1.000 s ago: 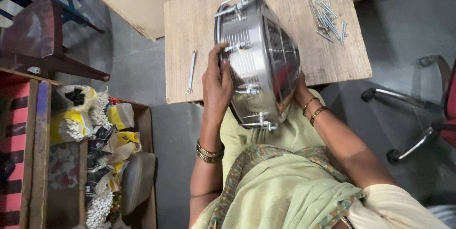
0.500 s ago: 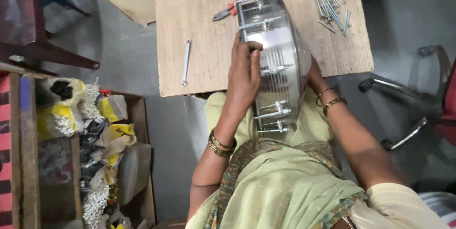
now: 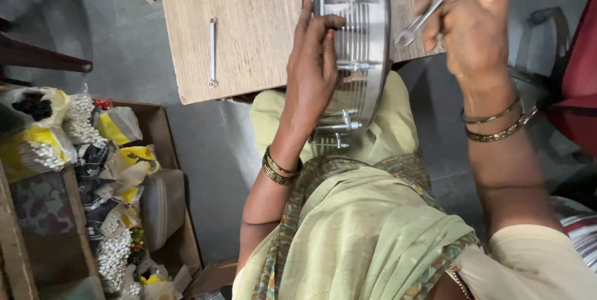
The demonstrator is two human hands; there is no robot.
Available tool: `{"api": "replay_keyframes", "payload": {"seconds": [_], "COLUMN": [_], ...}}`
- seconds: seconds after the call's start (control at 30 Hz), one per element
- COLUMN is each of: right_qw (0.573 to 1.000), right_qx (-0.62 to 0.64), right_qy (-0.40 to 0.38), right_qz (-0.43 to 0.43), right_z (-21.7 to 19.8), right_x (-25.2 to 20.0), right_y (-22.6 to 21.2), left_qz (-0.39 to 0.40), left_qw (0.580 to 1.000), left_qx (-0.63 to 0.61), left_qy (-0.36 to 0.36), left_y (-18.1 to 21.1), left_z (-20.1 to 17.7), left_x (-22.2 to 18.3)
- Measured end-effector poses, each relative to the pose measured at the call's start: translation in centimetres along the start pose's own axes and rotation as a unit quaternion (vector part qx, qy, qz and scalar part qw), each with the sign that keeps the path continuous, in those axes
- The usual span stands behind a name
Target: The person tightens screws on the metal rim of a drum using a wrench and a screwdriver, turning the drum over to reach different sides.
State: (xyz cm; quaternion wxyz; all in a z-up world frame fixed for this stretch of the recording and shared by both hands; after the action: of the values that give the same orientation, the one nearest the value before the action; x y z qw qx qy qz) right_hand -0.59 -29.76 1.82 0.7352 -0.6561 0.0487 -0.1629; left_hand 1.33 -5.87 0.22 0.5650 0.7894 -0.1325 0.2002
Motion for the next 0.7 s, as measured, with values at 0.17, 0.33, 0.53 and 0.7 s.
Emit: {"api": "replay_keyframes", "payload": {"seconds": [0.17,0.33,0.53,0.7], "right_qw": [0.996,0.991,0.977,0.977], "right_qx": [0.006,-0.053,-0.130,-0.177], "right_qy": [-0.088,-0.121,-0.166,-0.119], "right_qz": [0.029,-0.006,-0.028,0.002], "right_z": [3.8,5.8,7.6,8.2], "right_x": [-0.9,-0.3,-0.2,0.4], "right_y": [-1.4,-1.5,-2.1,-3.5], "left_qz": [-0.014,-0.001,-0.012,-0.011], "left_qw": [1.000,1.000,1.000,1.000], "left_qx": [0.005,0.007,-0.003,-0.007], "left_qy": [0.002,0.022,0.027,0.027], "left_y": [-0.1,-0.2,-0.2,-0.3], "left_z": [-0.5,-0.5,-0.2,-0.4], "left_x": [-0.4,-0.6,-0.6,-0.5]}}
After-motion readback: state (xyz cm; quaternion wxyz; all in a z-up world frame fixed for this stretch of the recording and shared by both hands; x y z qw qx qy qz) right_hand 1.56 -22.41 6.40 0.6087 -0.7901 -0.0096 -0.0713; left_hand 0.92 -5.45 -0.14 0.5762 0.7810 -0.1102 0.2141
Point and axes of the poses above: each hand's wrist, its own x-axis towards the middle knuckle, its own z-axis out of the palm, y = z × x, the point moved 3 cm from there along x, towards the middle knuckle, and after that the axes turned 11 degrees about y, right-handed, at the moved point
